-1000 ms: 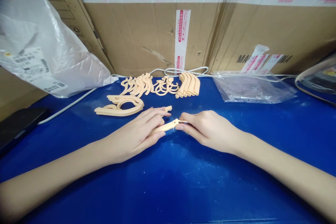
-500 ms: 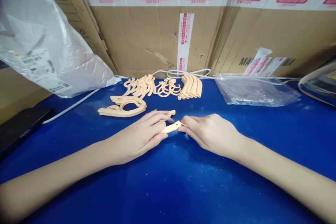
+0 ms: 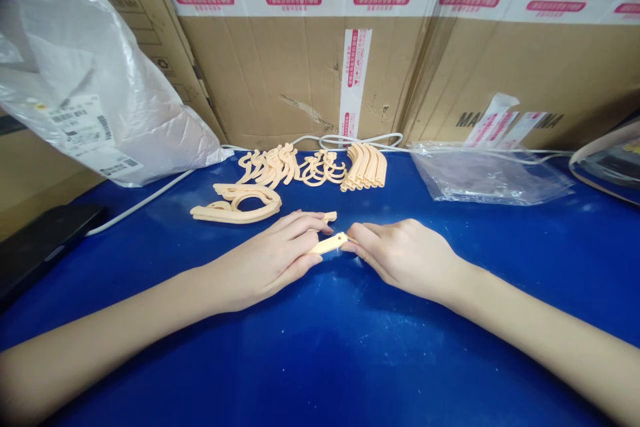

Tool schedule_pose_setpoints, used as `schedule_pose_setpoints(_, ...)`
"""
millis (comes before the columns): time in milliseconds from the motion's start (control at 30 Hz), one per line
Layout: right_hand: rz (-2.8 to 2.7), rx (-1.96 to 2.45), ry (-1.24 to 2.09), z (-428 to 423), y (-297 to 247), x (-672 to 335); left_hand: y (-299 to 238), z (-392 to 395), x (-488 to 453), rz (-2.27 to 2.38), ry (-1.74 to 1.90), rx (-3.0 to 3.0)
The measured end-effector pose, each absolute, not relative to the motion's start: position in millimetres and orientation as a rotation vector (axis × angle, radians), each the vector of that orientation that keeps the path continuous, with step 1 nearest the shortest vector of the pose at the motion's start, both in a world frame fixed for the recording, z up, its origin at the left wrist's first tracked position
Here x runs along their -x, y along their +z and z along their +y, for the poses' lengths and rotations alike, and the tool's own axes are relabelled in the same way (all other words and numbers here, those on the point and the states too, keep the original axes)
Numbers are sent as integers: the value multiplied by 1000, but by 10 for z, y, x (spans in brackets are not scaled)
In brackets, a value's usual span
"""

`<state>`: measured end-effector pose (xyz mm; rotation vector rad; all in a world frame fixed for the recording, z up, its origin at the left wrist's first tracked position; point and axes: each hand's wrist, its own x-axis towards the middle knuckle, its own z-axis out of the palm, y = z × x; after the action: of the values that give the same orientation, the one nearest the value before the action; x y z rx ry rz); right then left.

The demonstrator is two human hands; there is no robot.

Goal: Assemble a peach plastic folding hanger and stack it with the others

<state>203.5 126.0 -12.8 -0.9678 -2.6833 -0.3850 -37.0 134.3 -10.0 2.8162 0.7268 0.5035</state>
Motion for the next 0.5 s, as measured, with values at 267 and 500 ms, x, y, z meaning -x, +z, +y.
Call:
schedule_pose_setpoints(267, -2692, 855, -571, 1264, -98, -2029, -92, 1338, 378, 722, 498, -2813)
schedule_pose_setpoints(500, -2643, 815, -728, 1257, -87, -2021, -86, 1350, 392, 697, 520, -2802)
